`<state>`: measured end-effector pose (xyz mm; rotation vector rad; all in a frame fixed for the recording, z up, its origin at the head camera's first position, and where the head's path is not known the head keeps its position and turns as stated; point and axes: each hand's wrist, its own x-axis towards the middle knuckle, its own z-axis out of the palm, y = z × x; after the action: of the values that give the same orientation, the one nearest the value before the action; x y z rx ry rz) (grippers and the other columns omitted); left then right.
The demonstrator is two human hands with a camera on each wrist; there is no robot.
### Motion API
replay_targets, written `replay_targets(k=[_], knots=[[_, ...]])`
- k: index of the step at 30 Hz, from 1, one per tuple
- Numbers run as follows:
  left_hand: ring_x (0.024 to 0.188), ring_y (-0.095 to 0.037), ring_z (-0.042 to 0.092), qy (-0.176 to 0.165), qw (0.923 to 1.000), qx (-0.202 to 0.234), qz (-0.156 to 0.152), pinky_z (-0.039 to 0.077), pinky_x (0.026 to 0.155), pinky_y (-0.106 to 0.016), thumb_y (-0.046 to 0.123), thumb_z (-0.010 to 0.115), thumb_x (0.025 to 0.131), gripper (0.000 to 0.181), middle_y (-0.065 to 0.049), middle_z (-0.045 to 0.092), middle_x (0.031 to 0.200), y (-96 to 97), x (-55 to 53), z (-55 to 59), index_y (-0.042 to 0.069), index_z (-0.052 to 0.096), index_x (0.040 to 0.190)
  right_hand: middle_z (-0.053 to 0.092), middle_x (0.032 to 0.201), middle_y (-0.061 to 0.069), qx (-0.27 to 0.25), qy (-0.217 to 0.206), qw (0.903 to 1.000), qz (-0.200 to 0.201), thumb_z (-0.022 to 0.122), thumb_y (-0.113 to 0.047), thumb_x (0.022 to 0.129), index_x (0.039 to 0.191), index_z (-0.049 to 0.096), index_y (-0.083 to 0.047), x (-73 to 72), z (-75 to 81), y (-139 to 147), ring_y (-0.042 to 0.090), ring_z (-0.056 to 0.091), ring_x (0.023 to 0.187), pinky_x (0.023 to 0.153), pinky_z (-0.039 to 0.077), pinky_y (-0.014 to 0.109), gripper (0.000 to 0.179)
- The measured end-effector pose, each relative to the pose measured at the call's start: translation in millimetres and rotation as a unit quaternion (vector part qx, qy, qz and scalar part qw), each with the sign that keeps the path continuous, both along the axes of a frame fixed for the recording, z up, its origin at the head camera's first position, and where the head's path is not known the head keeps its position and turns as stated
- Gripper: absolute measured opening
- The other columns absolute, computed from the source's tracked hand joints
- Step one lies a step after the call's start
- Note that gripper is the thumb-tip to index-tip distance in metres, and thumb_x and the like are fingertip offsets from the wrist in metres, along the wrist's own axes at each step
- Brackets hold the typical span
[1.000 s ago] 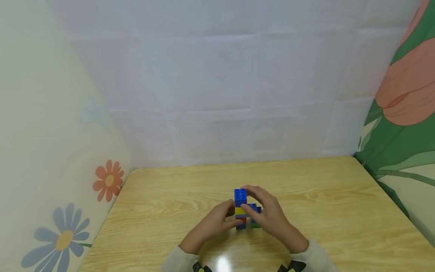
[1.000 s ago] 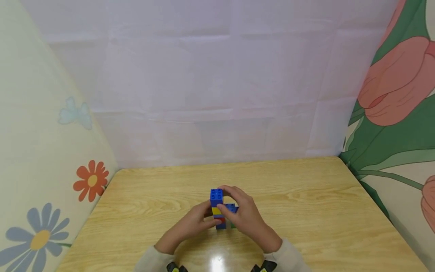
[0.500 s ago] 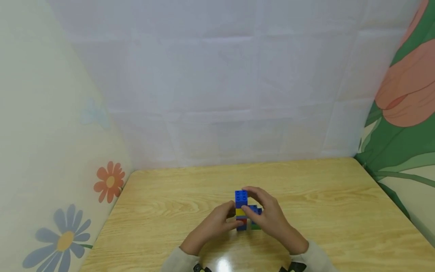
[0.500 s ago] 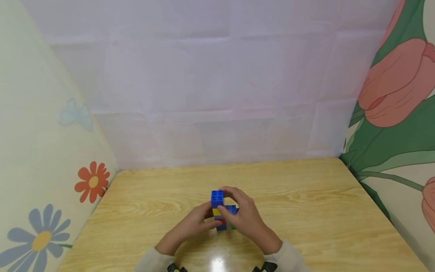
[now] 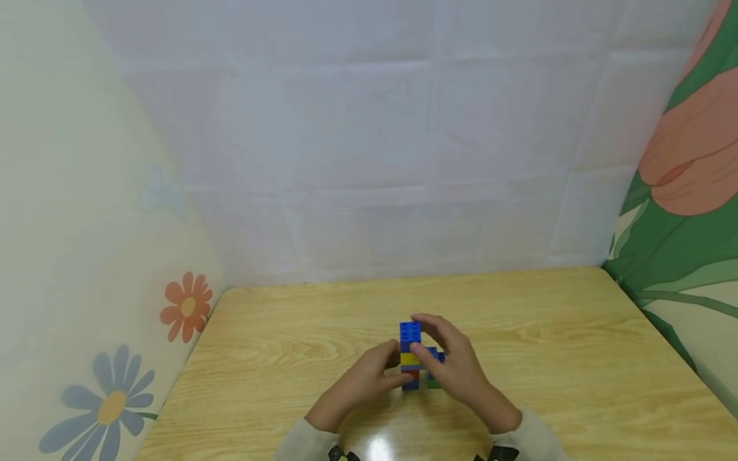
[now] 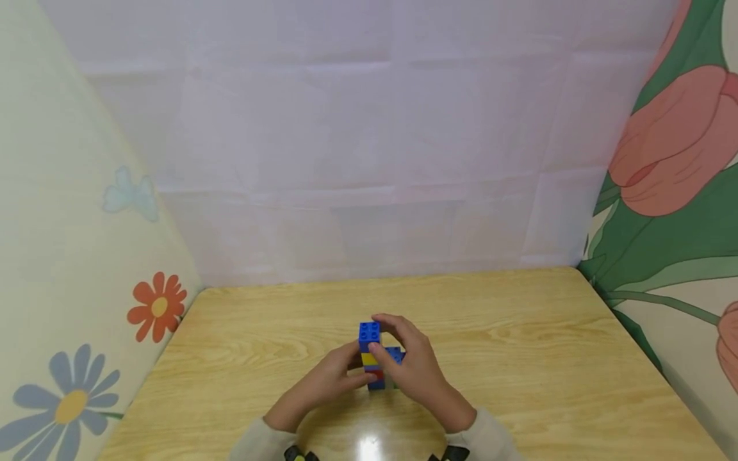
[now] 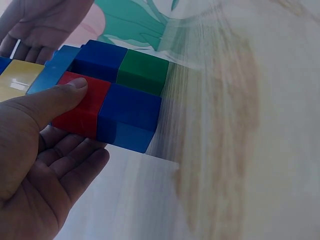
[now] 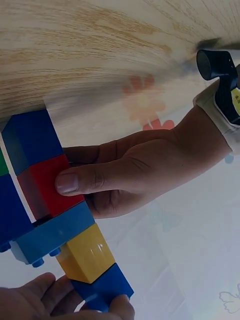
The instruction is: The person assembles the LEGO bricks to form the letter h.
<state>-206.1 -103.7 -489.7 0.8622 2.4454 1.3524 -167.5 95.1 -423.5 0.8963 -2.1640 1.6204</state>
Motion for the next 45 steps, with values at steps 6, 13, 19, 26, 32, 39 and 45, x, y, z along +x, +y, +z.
replay_targets(k=[6,13,19,26,32,39,45], knots=[[0.116,-0.019,0.059,-0.002,1.0000,-0.003,0.004,0.048,0.096,-0.024,0.027,0.069,0.092,0.031,0.001,0.063,0.115,0.6,-0.2,-1.1,0.013,0.055,0.116,0.057,0.127,0.017,-0.009,-0.003,1.0000,-0.004,0.062,0.004,0.092,0.129,0.052,0.003,-0.9,-3.5,-1,0.031,0.058,0.117,0.098,0.048,0.038,0.038],[0.115,-0.020,0.060,-0.002,0.9999,-0.011,0.007,0.049,0.095,-0.025,0.029,0.070,0.092,0.029,0.003,0.063,0.112,0.6,0.3,-0.1,0.014,0.055,0.112,0.058,0.125,0.017,-0.022,-0.002,0.9997,-0.006,0.058,0.006,0.094,0.127,0.052,0.005,-0.8,-4.6,-2,0.030,0.058,0.117,0.099,0.046,0.046,0.034],[0.115,-0.018,0.060,-0.004,0.9999,-0.010,0.010,0.049,0.095,-0.025,0.029,0.069,0.092,0.031,0.002,0.063,0.114,1.0,0.7,1.6,0.014,0.056,0.116,0.058,0.124,0.016,-0.038,-0.003,0.9993,-0.004,0.057,0.007,0.094,0.127,0.053,0.006,-0.7,-5.2,-4,0.027,0.058,0.116,0.099,0.046,0.046,0.034],[0.115,-0.019,0.060,-0.004,0.9999,0.000,0.011,0.048,0.095,-0.024,0.027,0.070,0.091,0.033,0.001,0.064,0.115,1.3,0.2,0.0,0.012,0.056,0.117,0.060,0.123,0.014,-0.059,-0.012,0.9982,0.002,0.059,0.002,0.095,0.127,0.056,-0.004,-11.9,-25.8,-3,0.025,0.059,0.115,0.100,0.046,0.045,0.033],[0.115,-0.019,0.060,-0.003,0.9999,-0.001,0.010,0.048,0.095,-0.024,0.025,0.070,0.091,0.032,0.000,0.064,0.115,1.3,0.2,0.3,0.011,0.056,0.117,0.060,0.123,0.014,-0.063,-0.022,0.9977,-0.004,0.060,0.004,0.094,0.127,0.056,-0.004,-14.6,-31.7,-3,0.025,0.059,0.115,0.099,0.046,0.046,0.034],[0.115,-0.019,0.060,-0.008,0.9999,-0.011,0.010,0.048,0.095,-0.024,0.027,0.069,0.092,0.031,0.002,0.063,0.113,1.6,0.2,-0.1,0.013,0.055,0.116,0.059,0.121,0.024,-0.067,-0.034,0.9971,-0.004,0.060,0.004,0.094,0.123,0.056,0.004,-2.7,-9.5,-5,0.024,0.059,0.115,0.098,0.045,0.051,0.029],[0.116,-0.018,0.059,-0.007,0.9999,-0.010,0.005,0.049,0.095,-0.025,0.028,0.068,0.092,0.032,0.003,0.062,0.114,1.6,0.8,1.3,0.014,0.055,0.118,0.060,0.120,0.021,-0.061,-0.032,0.9977,-0.002,0.061,0.002,0.094,0.123,0.059,-0.001,-2.1,-5.1,-2,0.023,0.060,0.114,0.097,0.047,0.048,0.029]])
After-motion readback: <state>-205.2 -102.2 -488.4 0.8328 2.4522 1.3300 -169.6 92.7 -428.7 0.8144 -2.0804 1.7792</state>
